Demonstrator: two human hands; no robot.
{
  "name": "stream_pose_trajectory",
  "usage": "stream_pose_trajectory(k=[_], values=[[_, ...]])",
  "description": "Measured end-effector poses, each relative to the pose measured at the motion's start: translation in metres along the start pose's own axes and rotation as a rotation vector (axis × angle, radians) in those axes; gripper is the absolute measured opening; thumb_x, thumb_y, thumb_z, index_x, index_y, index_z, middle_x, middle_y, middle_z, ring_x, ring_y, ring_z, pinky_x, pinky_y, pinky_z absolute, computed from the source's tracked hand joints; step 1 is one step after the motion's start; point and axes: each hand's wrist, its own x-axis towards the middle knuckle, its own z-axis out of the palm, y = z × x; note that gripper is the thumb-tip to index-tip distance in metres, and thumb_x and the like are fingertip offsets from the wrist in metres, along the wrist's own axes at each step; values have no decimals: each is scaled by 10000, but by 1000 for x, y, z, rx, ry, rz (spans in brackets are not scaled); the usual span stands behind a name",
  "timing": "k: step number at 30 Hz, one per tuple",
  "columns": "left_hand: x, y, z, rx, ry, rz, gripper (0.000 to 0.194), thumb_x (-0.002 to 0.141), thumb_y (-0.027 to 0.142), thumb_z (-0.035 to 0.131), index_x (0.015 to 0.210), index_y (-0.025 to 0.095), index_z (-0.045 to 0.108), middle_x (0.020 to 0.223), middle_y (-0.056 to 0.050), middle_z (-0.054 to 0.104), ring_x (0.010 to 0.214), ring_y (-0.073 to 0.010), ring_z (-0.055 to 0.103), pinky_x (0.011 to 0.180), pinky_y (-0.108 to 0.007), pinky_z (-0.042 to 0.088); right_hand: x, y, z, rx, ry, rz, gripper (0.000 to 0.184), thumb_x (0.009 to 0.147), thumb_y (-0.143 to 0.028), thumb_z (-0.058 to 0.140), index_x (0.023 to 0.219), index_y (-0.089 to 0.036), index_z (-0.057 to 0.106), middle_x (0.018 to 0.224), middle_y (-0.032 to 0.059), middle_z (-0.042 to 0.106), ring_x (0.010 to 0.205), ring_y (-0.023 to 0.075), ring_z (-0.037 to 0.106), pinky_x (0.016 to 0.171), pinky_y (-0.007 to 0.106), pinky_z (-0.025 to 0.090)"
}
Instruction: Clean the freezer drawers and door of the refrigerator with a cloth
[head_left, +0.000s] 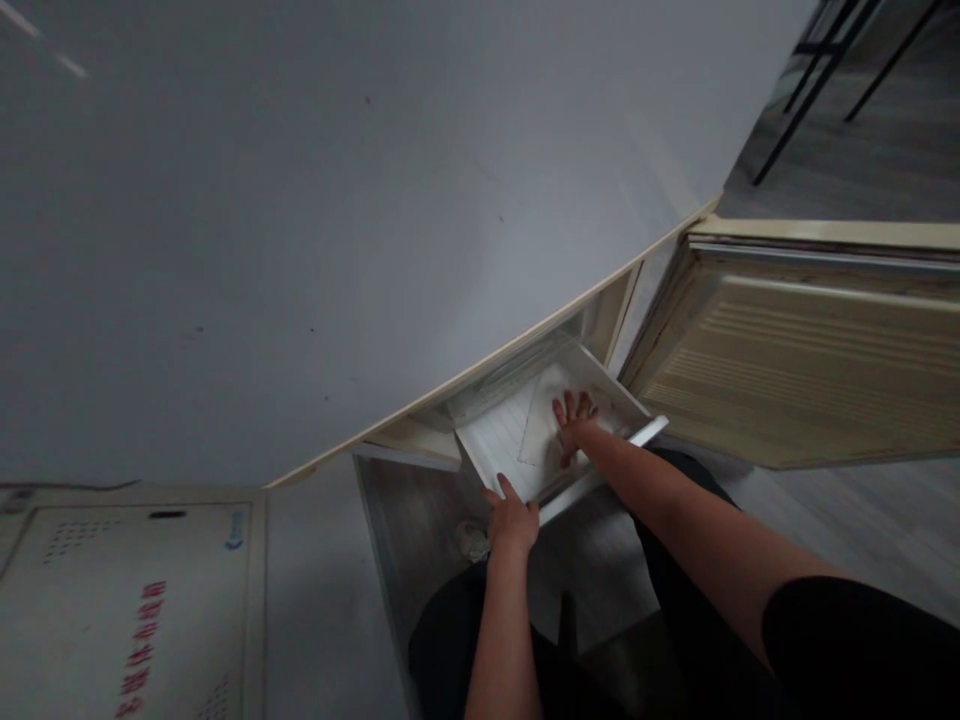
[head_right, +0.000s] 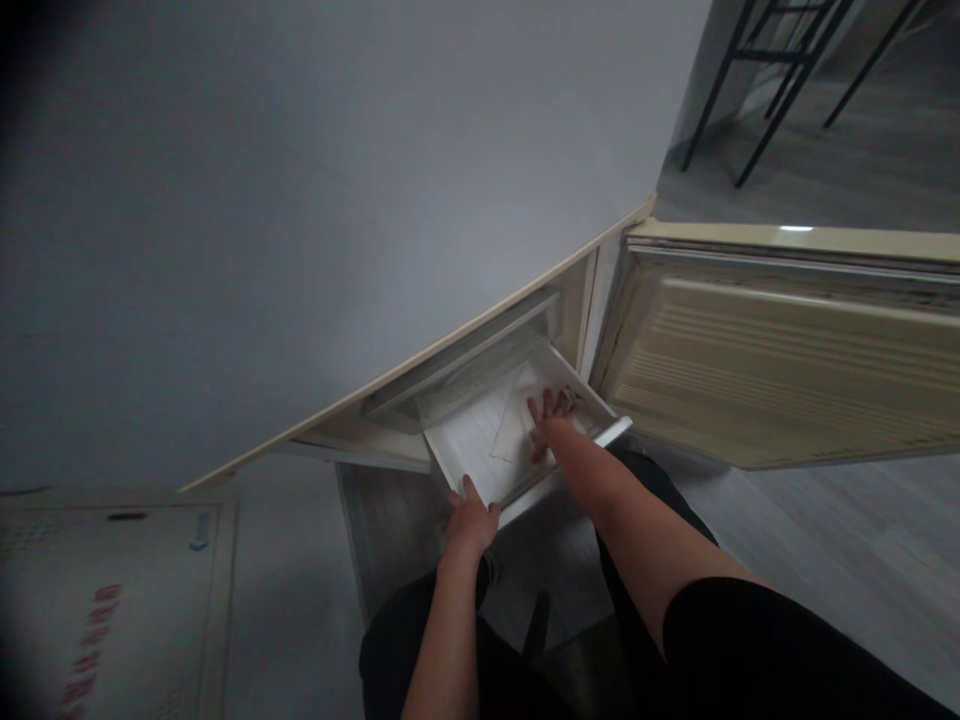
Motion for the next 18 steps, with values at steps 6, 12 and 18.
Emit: stream_pose_trajectory(k=[6, 12, 18], values=[[2, -1, 4, -2, 14, 5, 785, 932, 330, 470, 1577, 89, 92, 1596, -344, 149, 1187, -333, 638, 1017, -405, 465, -18, -48, 54, -199, -332, -495, 1148, 560, -304, 901, 1554, -240, 331, 1656, 182, -40, 1494, 408, -177, 1151, 643, -95], [4, -2, 5, -57, 18, 35, 823, 914, 316, 500, 1589, 145, 62, 1588, -316, 202, 1162, -334, 650, 997, -409, 479, -25, -57, 84, -525, -432, -801, 1095, 656, -304, 846, 1583, -285, 263, 1668, 105, -70, 1518, 384, -142, 1193, 630, 4], [7, -2, 6, -12, 17, 20, 845, 920, 334, 492, 1591, 114, 28, 1564, -316, 243, 1154, -318, 650, 1010, -390, 471, 3, -41, 34, -433, -249, -371, 1274, 593, -210, 879, 1590, -327, 95, 1656, 133, -133, 1512, 409, -146, 1144, 704, 68]])
